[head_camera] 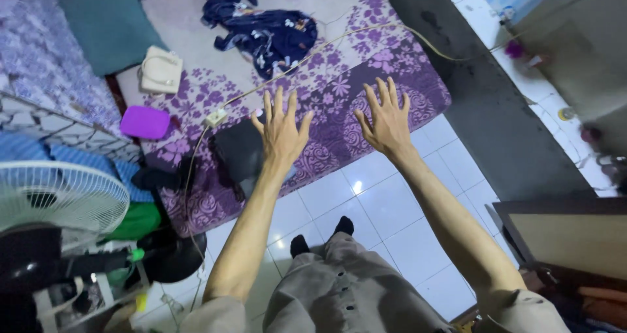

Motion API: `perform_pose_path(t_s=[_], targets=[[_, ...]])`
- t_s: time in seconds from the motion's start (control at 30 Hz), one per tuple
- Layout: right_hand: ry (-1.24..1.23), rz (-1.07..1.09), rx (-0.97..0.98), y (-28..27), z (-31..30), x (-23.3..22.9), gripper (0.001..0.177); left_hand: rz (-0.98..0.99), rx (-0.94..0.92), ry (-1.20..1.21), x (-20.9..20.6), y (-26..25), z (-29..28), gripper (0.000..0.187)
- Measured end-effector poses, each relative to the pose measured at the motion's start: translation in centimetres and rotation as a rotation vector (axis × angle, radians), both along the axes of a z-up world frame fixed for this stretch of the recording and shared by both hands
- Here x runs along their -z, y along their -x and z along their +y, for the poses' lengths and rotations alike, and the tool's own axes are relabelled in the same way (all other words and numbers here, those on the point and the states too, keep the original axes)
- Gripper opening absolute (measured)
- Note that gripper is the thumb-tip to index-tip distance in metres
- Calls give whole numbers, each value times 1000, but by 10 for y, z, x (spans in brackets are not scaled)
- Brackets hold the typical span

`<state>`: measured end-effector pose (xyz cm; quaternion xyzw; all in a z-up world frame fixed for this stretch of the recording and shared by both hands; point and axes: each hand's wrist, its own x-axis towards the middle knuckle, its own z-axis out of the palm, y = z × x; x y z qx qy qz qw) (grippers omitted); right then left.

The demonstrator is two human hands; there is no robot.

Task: The person folds several pieces of clothing on a bed and places them into a wooden wardrobe. The items include a light purple garment, blue jeans, a dark grey garment, and a light grey garment. Each item is folded and stacked on a shelf inside the wardrobe.

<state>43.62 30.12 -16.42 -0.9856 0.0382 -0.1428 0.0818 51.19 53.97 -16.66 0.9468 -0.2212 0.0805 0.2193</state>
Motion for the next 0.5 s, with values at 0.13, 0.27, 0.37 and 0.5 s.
perform_pose_path(t_s=[0.13, 0.27, 0.37, 0.5], targets=[[-7, 9, -68, -15, 24, 9, 59, -24, -86, 1, 10, -4, 34, 59], [18, 16, -117, -19, 46, 16, 57, -31, -149, -18, 12, 3, 64, 59], [31, -8, -158, -23, 62, 20, 56, -36, -199, -26, 15, 7, 84, 60], [40, -19, -200, -28, 77, 29, 57, -23, -259, -33, 15, 19, 106, 59]])
